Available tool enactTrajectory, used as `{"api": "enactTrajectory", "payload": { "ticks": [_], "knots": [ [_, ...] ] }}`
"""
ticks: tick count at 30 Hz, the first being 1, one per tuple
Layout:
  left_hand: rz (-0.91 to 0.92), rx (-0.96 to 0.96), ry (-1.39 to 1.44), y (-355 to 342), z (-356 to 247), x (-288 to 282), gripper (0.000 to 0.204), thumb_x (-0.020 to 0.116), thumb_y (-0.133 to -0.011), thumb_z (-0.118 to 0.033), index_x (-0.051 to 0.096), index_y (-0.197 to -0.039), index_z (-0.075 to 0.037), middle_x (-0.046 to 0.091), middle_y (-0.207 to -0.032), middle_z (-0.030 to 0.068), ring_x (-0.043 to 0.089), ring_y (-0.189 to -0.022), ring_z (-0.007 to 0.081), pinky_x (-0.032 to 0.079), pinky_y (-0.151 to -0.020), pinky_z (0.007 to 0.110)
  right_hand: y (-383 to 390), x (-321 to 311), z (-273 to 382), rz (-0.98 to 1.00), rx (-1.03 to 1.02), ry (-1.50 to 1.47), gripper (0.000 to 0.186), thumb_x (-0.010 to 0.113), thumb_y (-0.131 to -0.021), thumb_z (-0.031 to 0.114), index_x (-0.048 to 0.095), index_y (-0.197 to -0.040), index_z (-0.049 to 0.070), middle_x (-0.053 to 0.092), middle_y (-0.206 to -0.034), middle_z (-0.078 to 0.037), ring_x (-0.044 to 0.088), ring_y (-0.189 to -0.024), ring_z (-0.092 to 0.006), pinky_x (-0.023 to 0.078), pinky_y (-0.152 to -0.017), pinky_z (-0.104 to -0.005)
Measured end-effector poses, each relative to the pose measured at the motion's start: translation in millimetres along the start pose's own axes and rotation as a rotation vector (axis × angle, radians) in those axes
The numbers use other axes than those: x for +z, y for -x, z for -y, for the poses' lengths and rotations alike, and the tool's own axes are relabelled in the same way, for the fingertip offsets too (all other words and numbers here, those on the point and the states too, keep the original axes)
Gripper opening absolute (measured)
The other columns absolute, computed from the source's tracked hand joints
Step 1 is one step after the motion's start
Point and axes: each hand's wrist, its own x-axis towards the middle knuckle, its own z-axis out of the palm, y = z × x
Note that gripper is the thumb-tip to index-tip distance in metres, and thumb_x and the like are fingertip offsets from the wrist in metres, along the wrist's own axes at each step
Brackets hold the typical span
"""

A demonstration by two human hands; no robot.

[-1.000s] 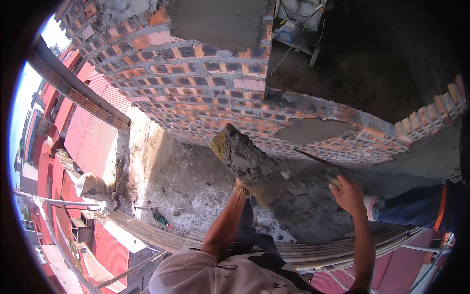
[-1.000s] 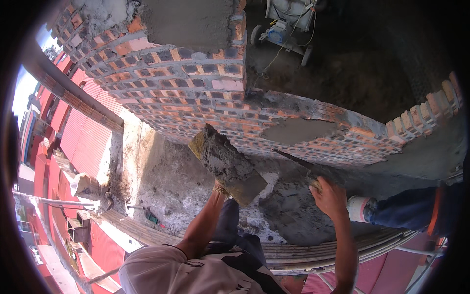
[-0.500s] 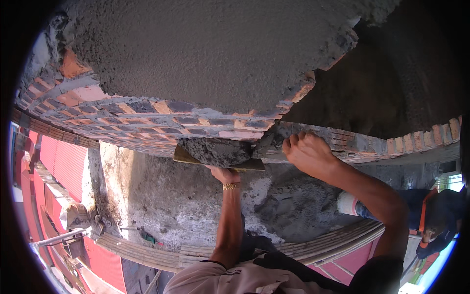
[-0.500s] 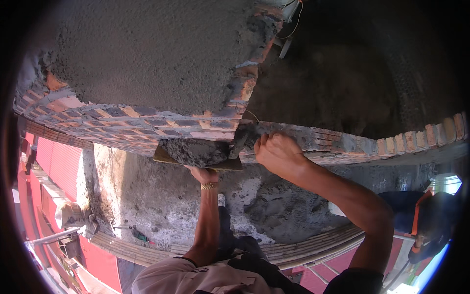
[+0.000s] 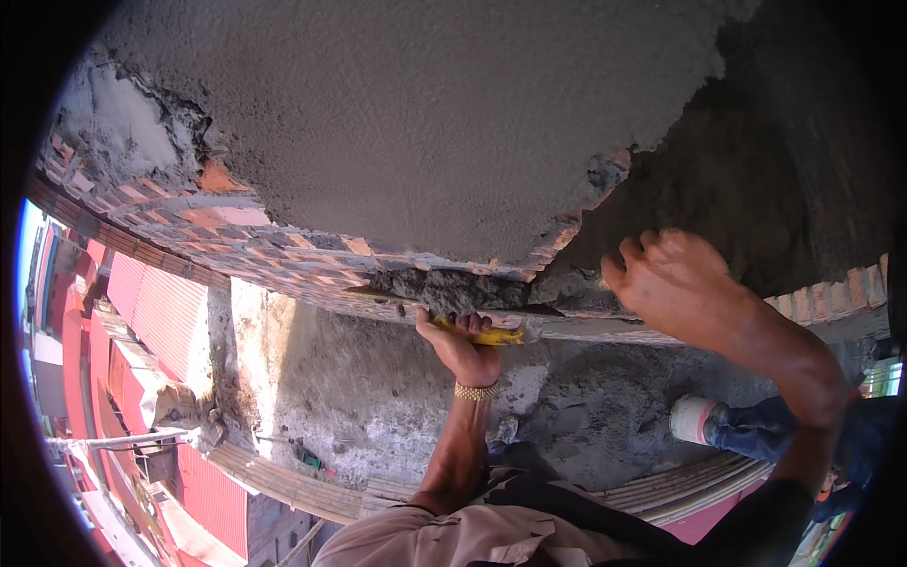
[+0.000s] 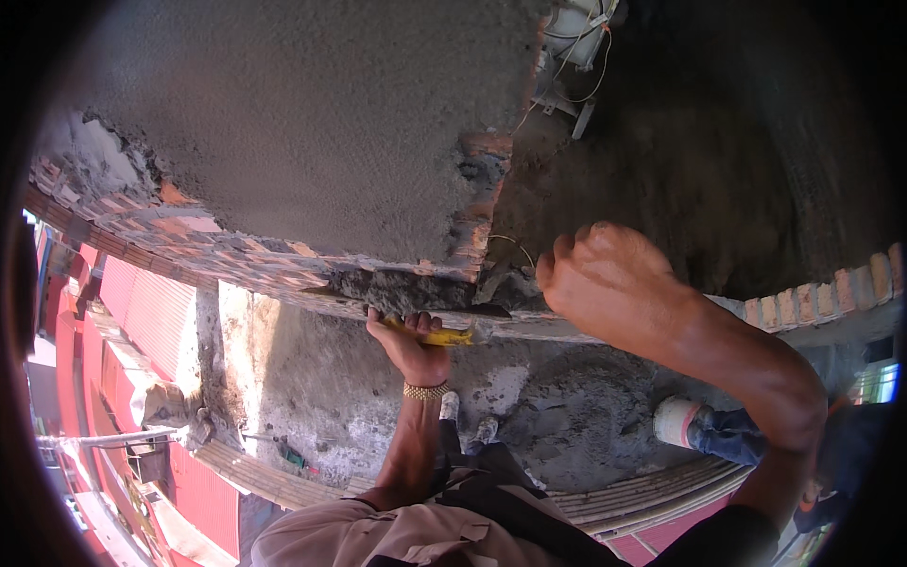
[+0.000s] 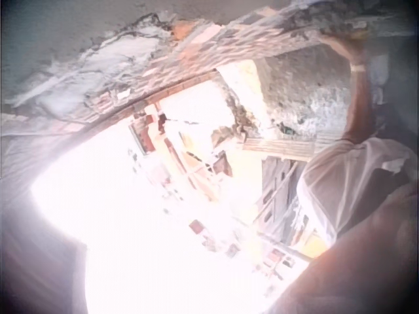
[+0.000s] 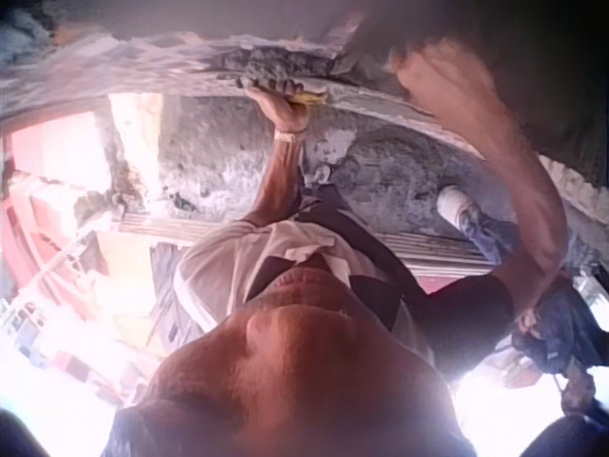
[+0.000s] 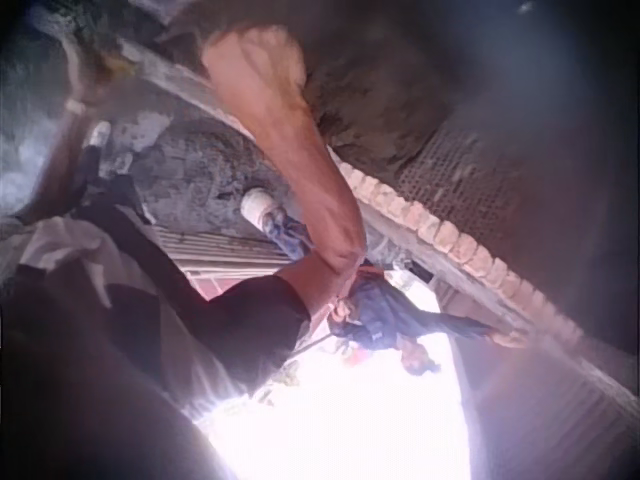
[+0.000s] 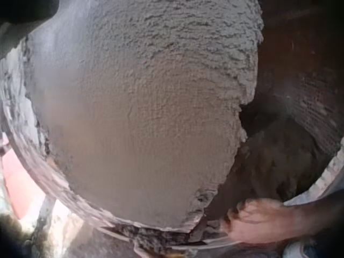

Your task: The person applies cement mortar to a brick wall using a trowel and a plastering float, spreading and smoothing the mixture over the brick surface.

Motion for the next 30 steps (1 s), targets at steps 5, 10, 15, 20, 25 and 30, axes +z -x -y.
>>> {"api": "enactTrajectory", "payload": {
  "ticks": [5,10,15,20,25,30],
  "knots": [
    [0.185,0.008,0.030,16.6,-0.9,14.5,0.051,0.046,-0.098,-0.061,0.035,-0.088,-0.013,0.035,-0.074,0.0007,0.037,-0.059,0.0133,0.039,-0.057,0.032,18.5,-41.5,-21.4,0.010,-0.026,0.010,0.017,0.070,-0.071,0.012,0.068,-0.085,0.003,0.068,-0.074,-0.011,0.071,-0.070,-0.0238,0.055,-0.062,-0.0350],
    [0.170,0.177,-0.066,54.7,-19.2,52.6,0.047,0.043,-0.102,-0.056,0.041,-0.085,-0.012,0.037,-0.071,-0.0001,0.039,-0.061,0.0123,0.041,-0.061,0.033,17.8,-71.3,-36.0,-0.038,-0.019,-0.049,0.008,0.071,-0.065,0.010,0.070,-0.070,0.004,0.069,-0.067,-0.014,0.072,-0.070,-0.0271,0.055,-0.060,-0.0390],
    [0.378,0.193,-0.097,77.0,-35.9,73.1,0.045,0.042,-0.104,-0.055,0.042,-0.089,-0.013,0.039,-0.074,0.0002,0.041,-0.065,0.0133,0.044,-0.067,0.035,31.0,-117.8,-51.5,-0.093,0.028,0.034,0.011,0.071,-0.060,0.011,0.073,-0.069,0.003,0.071,-0.071,-0.016,0.072,-0.072,-0.0329,0.056,-0.062,-0.0423],
    [0.471,0.287,-0.158,125.4,-53.7,118.0,0.041,0.041,-0.105,-0.051,0.041,-0.098,-0.011,0.042,-0.077,0.0014,0.044,-0.068,0.0150,0.046,-0.069,0.037,28.2,-169.8,-54.2,0.079,0.183,0.186,0.023,0.072,-0.082,0.025,0.076,-0.095,0.007,0.074,-0.089,-0.012,0.071,-0.082,-0.0277,0.055,-0.073,-0.0395],
    [0.582,0.284,-0.169,151.9,-71.3,162.0,0.040,0.035,-0.108,-0.048,0.042,-0.095,-0.010,0.042,-0.079,0.0015,0.044,-0.070,0.0148,0.046,-0.073,0.037,67.6,-204.3,-55.7,0.037,0.269,0.198,0.026,0.073,-0.081,0.028,0.075,-0.086,0.003,0.072,-0.080,-0.015,0.071,-0.078,-0.0321,0.055,-0.071,-0.0411],
    [0.635,0.398,-0.246,184.7,-97.3,206.3,0.042,0.033,-0.108,-0.047,0.041,-0.098,-0.007,0.043,-0.080,0.0039,0.045,-0.071,0.0172,0.048,-0.078,0.041,110.3,-207.2,-47.9,-0.041,0.293,0.210,0.029,0.072,-0.084,0.031,0.073,-0.090,0.002,0.071,-0.080,-0.014,0.070,-0.076,-0.0311,0.054,-0.070,-0.0416]
  ]
}}
